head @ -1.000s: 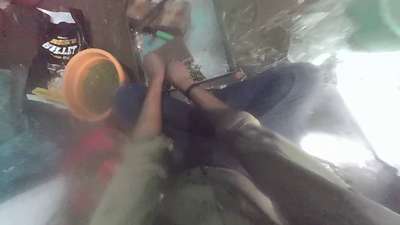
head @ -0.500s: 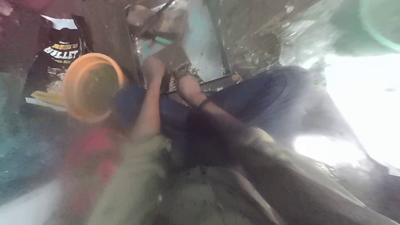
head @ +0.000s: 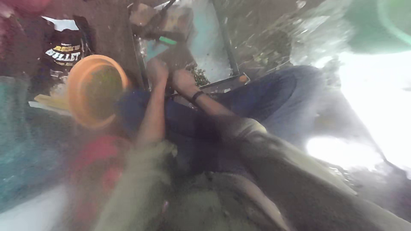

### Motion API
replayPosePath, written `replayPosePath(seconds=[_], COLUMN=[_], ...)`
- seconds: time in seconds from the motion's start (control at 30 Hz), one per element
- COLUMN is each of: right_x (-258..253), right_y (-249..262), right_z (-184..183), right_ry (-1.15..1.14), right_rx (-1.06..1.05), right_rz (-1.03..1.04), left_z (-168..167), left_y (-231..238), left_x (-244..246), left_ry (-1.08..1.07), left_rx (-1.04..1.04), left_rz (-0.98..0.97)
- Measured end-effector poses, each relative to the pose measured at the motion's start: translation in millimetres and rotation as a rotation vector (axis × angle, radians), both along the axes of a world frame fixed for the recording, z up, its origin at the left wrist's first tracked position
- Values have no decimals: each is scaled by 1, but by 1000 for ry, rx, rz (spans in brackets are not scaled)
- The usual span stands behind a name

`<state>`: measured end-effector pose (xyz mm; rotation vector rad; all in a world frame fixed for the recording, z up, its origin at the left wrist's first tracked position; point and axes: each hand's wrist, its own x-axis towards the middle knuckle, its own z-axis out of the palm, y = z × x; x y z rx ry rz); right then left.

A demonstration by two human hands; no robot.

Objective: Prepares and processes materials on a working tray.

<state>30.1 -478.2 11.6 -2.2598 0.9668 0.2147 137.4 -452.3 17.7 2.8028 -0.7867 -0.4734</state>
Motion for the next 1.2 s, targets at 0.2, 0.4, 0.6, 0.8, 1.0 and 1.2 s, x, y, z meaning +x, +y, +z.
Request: replayPosePath(seconds=[0.2,0.4,0.6,0.8,1.0,1.2], right_x=[-31,-70,-89,-92,-85,-51], right_y=[13,10,-14,-18,-25,-29], right_z=[1,10,17,12,1,13], right_ry=[55,138,126,55,-3,34], right_rx=[-41,-16,19,31,-7,-31], right_rz=[58,26,-108,-135,-158,-148], left_z=[3,0,8,0,-8,-3], left_y=[-4,-3,-3,-8,-16,-20], left_x=[-1,-4,-11,-22,-20,-26], left_ry=[-10,11,-94,-187,-187,-198], left_rx=[54,-21,-64,70,34,75], left_rz=[19,-137,-262,-458,-492,-497])
